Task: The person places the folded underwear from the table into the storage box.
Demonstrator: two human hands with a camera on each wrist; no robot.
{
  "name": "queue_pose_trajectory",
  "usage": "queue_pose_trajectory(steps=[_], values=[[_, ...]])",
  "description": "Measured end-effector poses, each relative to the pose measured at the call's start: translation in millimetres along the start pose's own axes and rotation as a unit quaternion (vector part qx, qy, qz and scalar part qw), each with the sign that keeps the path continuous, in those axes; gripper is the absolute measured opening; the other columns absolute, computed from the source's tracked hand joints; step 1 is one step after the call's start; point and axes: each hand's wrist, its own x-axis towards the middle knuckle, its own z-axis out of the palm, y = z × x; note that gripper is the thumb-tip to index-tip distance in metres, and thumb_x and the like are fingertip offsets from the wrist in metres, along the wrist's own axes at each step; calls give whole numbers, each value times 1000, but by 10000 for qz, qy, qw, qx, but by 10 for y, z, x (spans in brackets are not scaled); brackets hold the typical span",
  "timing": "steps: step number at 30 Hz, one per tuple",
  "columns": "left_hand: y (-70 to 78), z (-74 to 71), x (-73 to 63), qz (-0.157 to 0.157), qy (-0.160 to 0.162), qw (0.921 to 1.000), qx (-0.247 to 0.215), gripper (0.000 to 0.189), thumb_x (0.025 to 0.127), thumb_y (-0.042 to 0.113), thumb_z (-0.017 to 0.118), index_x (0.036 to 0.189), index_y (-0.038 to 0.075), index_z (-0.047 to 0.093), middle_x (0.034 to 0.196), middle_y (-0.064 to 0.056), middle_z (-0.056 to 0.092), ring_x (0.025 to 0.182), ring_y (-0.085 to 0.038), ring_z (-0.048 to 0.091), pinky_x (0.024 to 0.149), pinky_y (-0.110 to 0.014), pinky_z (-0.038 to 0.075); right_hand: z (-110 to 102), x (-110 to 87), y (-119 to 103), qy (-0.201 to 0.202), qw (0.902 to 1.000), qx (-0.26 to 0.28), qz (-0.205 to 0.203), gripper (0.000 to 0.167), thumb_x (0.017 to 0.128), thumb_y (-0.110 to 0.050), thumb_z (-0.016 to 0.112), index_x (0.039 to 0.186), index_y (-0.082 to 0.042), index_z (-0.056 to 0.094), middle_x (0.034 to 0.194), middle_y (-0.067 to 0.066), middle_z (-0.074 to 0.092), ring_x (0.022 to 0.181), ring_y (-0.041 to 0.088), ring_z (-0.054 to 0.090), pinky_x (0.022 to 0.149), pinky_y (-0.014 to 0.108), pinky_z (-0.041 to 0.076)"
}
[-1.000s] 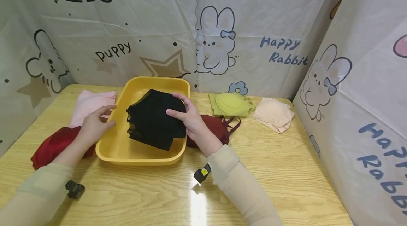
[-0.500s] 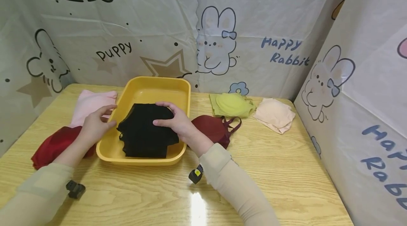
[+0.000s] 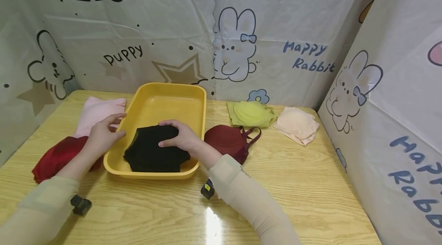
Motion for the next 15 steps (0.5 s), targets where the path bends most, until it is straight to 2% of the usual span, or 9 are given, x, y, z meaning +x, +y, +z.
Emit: queue_pose_trajectory(steps=[5,11,15], values=[[18,-13,-9,-43,-23,10000,18,55,82,4,63,135,4,49,116,-22,57,91,-33,57,72,-31,50,-11,44,-5,-26,9985,-551,-45,60,72,-10,80,125,-25,57,120,1,57,101,17,56,92,30,47],[37,-20,-23,-93,-96,9999,-32,56,82,5,63,136,4,48,118,-23,56,93,-34,56,78,-41,52,-44,92,3,-308,9930,-1109,250,69,69,-12,83,129,-27,54,122,1,55,104,17,55,93,31,46],[36,-17,-24,-104,-121,9999,-45,56,82,5,63,136,4,48,119,-23,56,93,-33,56,77,-40,53,-49,111,10,-440,9895,-1345,290,75,67,-13,84,133,-24,51,124,3,54,106,18,53,97,33,43]])
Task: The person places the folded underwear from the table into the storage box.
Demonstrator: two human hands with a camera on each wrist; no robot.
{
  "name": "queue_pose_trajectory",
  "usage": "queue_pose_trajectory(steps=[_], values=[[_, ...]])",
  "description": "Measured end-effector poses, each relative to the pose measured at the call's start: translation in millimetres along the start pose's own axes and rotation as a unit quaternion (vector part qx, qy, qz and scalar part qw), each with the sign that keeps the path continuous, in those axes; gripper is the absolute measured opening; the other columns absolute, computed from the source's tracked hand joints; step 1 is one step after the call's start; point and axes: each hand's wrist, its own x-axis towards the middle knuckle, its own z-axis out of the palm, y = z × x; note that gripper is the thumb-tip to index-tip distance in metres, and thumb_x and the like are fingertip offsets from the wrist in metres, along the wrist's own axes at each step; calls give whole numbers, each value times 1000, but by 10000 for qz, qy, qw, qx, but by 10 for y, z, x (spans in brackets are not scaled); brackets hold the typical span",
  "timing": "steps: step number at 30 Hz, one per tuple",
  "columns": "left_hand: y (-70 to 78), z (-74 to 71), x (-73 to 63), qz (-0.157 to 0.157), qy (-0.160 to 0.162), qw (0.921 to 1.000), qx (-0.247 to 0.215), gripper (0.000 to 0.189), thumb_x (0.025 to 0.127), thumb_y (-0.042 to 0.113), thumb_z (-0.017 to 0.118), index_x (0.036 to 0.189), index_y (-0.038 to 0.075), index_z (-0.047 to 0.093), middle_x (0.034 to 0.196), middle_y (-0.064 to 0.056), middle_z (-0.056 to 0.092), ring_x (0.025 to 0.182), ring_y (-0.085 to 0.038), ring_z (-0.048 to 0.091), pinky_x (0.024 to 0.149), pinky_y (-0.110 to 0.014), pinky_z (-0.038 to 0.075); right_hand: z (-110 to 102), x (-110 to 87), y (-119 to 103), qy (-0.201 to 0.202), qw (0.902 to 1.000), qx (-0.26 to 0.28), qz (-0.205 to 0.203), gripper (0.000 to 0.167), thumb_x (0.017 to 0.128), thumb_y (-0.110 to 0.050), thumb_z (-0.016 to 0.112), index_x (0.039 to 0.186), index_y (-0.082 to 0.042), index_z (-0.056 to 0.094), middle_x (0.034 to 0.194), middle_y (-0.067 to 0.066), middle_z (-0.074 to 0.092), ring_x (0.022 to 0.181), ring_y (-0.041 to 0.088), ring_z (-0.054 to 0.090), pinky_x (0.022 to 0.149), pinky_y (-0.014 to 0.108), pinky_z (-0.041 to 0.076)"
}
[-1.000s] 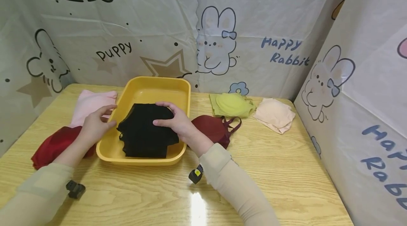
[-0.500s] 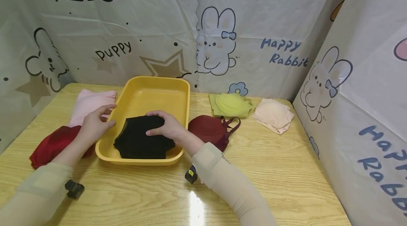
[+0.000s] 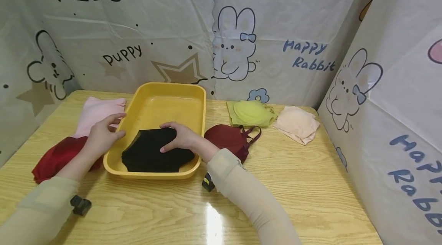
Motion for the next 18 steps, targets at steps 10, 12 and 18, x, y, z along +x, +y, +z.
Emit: queue_pose_trajectory(steps=[10,12,18], values=[[-20,-1,2,51,84,9999,64,55,81,5,63,134,5,50,117,-22,57,91,-32,57,70,-26,49,12,23,4,9,9923,-1239,17,74,68,-25,85,133,-22,50,130,4,53,113,18,49,104,35,37],[-25,5,12,73,100,9999,74,54,81,5,63,134,5,50,117,-22,57,91,-32,57,70,-26,48,13,26,3,34,9884,-1518,27,73,68,-28,84,133,-21,50,132,4,52,115,19,48,104,35,36],[-33,11,23,84,121,9998,100,55,81,6,63,134,5,50,117,-21,58,90,-31,57,71,-29,50,13,23,-1,124,9741,-2256,-16,70,70,-35,82,132,-20,54,138,6,48,125,29,39,104,42,33]])
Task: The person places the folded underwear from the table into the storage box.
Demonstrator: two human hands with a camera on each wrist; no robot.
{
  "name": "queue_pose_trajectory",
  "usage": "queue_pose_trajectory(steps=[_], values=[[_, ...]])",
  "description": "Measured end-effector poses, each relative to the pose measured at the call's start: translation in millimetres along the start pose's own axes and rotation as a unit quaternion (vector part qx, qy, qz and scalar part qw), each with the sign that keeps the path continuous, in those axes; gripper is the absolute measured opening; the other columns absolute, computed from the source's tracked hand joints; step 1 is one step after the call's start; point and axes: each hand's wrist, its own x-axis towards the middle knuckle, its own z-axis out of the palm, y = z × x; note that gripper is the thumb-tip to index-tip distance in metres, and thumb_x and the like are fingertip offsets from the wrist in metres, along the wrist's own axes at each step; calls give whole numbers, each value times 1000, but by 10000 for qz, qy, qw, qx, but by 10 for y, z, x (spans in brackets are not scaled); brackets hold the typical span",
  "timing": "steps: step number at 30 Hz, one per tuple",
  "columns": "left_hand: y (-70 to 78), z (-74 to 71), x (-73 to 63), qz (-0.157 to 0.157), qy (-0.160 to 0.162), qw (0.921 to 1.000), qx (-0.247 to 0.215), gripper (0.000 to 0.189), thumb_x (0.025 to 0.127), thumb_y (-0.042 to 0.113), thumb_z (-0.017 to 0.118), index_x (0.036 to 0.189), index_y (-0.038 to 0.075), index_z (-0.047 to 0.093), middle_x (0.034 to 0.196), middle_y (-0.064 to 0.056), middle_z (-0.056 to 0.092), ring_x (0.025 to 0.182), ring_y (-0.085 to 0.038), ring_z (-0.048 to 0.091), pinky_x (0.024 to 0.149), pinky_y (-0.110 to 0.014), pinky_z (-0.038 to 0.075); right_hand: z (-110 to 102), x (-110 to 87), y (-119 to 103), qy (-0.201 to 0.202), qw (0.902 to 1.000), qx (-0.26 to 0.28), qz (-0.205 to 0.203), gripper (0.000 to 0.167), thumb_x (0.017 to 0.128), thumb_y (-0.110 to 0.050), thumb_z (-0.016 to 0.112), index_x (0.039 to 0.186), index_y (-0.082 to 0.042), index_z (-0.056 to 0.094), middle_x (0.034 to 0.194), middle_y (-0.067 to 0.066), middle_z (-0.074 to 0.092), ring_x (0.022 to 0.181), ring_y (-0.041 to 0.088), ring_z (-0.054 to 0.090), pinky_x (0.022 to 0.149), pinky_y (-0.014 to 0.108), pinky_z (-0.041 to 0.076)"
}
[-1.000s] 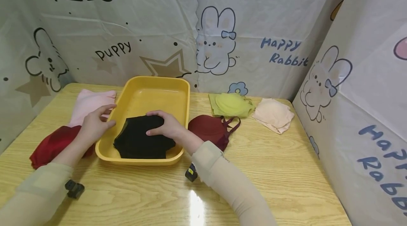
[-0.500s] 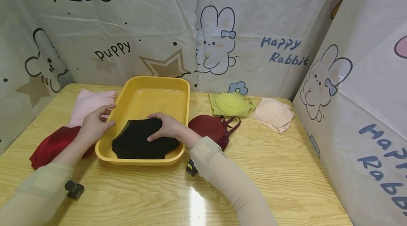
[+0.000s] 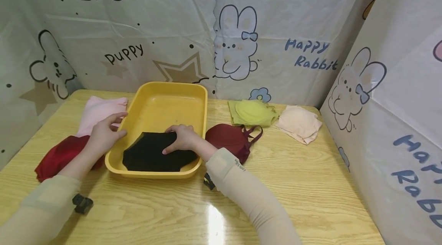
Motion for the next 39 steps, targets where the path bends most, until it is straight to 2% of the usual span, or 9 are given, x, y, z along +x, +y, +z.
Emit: queue_pose_trajectory(steps=[5,10,16,22,29,34,39], values=[[8,-8,-5,22,-5,10000,11,54,81,6,62,134,5,50,117,-21,57,90,-31,57,71,-29,49,-54,-31,-23,207,9995,-170,-147,70,71,-38,81,133,-20,54,146,13,33,130,37,27,104,47,31],[6,-12,-4,23,-15,10000,42,54,81,6,62,134,5,49,117,-21,57,90,-31,57,70,-28,49,-152,-85,-70,314,9989,-187,-301,71,72,-37,80,134,-19,52,147,12,32,130,38,26,102,49,34],[3,-11,-2,20,-22,10000,23,54,81,6,62,134,5,49,117,-21,57,90,-32,57,73,-34,51,-230,-151,-114,211,9975,-454,-500,73,73,-38,79,137,-20,48,143,9,41,128,32,32,102,43,36],[6,-22,-7,8,-16,10000,-3,54,82,5,63,135,5,49,116,-21,56,91,-33,57,76,-41,52,-338,-255,-182,86,9960,-266,-849,74,76,-33,78,140,-16,43,138,12,48,127,31,40,105,44,33],[27,-6,-18,-21,-77,10000,-48,56,81,5,64,135,4,49,117,-22,55,93,-34,56,80,-45,52,-507,-401,-238,203,9920,-117,-1238,70,78,-27,76,138,-13,45,135,7,51,123,26,47,103,40,39],[34,-7,-18,-31,-59,10000,-16,55,82,5,63,135,4,49,117,-22,56,93,-34,57,79,-45,52,-620,-484,-262,299,9915,-62,-1267,67,78,-27,76,137,-14,46,135,3,51,121,21,48,104,38,39],[49,-5,-18,-54,-95,9999,-47,55,82,5,63,135,4,48,118,-22,56,93,-33,57,79,-44,53,-728,-596,-282,461,9905,12,-1294,65,79,-27,75,136,-17,48,133,1,52,118,22,49,100,38,41]])
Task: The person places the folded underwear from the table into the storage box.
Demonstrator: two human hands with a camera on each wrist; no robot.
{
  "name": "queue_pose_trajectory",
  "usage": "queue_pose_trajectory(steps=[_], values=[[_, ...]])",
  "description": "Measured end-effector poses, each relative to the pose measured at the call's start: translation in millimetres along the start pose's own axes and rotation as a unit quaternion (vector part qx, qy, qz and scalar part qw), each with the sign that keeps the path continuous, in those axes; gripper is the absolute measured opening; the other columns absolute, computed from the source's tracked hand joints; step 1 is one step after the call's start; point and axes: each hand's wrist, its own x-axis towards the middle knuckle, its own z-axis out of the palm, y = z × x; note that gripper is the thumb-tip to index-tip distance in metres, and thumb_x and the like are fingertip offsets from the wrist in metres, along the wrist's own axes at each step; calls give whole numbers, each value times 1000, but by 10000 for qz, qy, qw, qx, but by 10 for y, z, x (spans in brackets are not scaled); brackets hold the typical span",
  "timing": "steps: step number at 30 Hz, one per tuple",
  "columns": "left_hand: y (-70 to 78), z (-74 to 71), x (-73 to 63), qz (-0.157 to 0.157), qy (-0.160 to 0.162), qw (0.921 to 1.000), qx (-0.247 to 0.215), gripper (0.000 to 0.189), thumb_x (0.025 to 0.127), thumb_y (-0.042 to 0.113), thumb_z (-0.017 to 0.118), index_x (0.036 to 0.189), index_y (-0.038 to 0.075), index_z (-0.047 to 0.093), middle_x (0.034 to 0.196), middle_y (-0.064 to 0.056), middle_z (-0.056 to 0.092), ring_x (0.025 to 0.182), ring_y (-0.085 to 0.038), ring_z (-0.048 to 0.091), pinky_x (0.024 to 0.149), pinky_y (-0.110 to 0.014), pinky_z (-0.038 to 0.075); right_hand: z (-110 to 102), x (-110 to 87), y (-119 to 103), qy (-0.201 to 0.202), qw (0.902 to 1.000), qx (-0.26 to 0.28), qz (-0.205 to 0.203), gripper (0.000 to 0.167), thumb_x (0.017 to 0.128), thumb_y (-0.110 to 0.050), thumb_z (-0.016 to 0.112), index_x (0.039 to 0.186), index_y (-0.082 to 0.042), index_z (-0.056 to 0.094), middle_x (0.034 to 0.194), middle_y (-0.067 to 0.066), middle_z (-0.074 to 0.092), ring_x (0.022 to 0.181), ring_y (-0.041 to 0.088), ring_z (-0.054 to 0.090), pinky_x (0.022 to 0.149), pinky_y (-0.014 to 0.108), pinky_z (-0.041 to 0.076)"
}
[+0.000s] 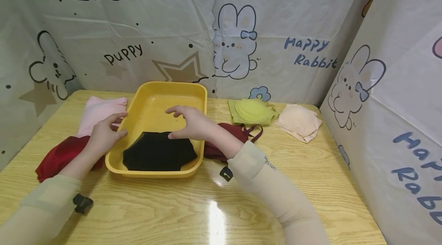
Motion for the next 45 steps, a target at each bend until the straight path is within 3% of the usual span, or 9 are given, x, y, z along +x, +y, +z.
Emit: queue_pose_trajectory(steps=[6,12,21,32,45], values=[[10,-1,-5,-98,-85,9999,5,56,83,6,64,137,5,47,119,-22,55,94,-33,55,81,-45,53,-146,-118,-39,212,9998,11,12,65,79,-29,75,136,-19,47,131,1,53,116,23,49,93,41,46],[-1,-6,12,12,-107,9999,38,56,82,6,63,136,4,48,119,-22,55,95,-34,56,81,-47,52,-284,-240,-25,499,9982,321,13,65,79,-25,76,137,-16,48,128,4,55,116,22,49,94,45,44],[-58,-12,40,206,-98,9997,74,55,81,6,63,134,2,49,114,-24,58,91,-35,58,79,-47,53,-449,-415,112,865,9952,437,95,63,79,-25,76,135,-18,48,126,2,55,114,21,50,93,42,45],[-25,-61,33,-4,-462,9989,115,57,85,10,62,139,3,44,121,-27,55,98,-39,58,84,-50,51,-623,-601,277,1056,9931,480,189,65,80,-27,75,137,-21,46,132,4,53,117,23,50,95,43,44],[-54,-67,37,72,-320,9995,-24,56,84,9,62,138,3,47,120,-27,56,94,-38,59,83,-50,51,-817,-882,543,1345,9882,612,404,66,81,-23,74,140,-21,43,139,2,47,125,26,44,102,49,37]])
